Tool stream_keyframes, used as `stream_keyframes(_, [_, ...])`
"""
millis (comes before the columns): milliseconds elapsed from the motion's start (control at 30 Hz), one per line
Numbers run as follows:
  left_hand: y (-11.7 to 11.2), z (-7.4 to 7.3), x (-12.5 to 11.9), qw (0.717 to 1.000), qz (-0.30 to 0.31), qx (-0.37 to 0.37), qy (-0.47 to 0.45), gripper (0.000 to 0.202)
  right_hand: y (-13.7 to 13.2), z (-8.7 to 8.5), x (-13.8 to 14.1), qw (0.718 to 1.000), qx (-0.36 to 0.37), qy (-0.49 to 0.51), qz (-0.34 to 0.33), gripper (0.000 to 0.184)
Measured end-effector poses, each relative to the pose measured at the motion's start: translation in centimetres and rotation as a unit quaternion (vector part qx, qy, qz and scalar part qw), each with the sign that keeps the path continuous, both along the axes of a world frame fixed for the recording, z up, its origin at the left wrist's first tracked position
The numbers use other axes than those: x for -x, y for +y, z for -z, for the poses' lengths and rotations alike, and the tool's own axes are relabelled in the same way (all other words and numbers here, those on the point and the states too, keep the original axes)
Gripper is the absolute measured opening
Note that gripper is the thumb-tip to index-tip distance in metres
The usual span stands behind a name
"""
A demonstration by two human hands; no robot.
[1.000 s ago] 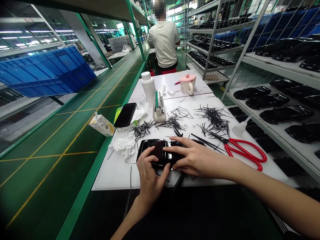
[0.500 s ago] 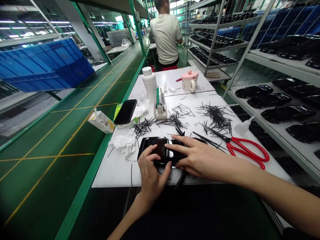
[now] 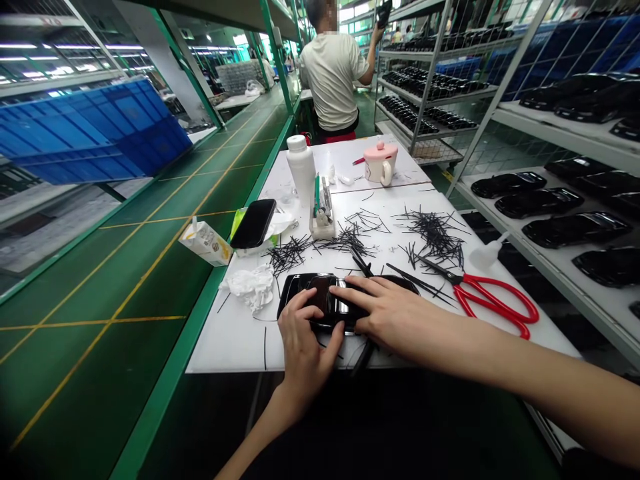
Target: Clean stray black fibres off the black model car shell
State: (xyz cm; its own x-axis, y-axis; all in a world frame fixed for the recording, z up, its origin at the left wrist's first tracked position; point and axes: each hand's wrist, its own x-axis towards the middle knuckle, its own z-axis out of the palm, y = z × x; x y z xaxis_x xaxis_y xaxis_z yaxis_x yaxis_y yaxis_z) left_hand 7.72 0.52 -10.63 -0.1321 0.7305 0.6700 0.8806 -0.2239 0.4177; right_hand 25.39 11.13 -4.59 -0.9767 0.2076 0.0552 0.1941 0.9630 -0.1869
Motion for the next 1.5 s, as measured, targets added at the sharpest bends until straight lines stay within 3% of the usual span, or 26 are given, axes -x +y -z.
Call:
stream_keyframes(433, [0.0, 0.1, 0.0, 1.0, 0.001, 0.002, 0.002, 0.023, -0.2, -0.2, 0.0, 1.0, 0.016, 0.012, 0.011, 0.023])
stream_keyframes(633, [-0.5, -0.5, 0.4, 0.998, 0.039, -0.016, -0.035, 0.019, -0.5, -0.4, -0.3, 1.0, 0.022, 0.018, 0.01, 0.03])
stream_keyframes(767, [-0.5, -1.9, 1.0, 0.993, 0.11, -0.016, -0.033, 0.021, 0.0, -1.6, -0.9, 0.995, 0.1, 0.022, 0.005, 0.021])
stream_keyframes(967, [0.4, -3.5, 1.1, 0.974, 0.213, 0.059, -0.045, 0.023, 1.4, -3.0, -1.2, 0.969, 0.245, -0.006, 0.024, 0.029])
stream_keyframes(1233, [0.8, -3.7, 0.7, 0.957, 0.247, 0.102, -0.117, 0.022, 1.2, -1.3, -1.5, 0.943, 0.313, 0.072, 0.084, 0.033])
stream_keyframes(1500, [0.9, -3.4, 0.5, 0.947, 0.257, 0.106, -0.161, 0.023, 1.3, 0.1, -1.8, 0.92, 0.36, 0.115, 0.103, 0.039])
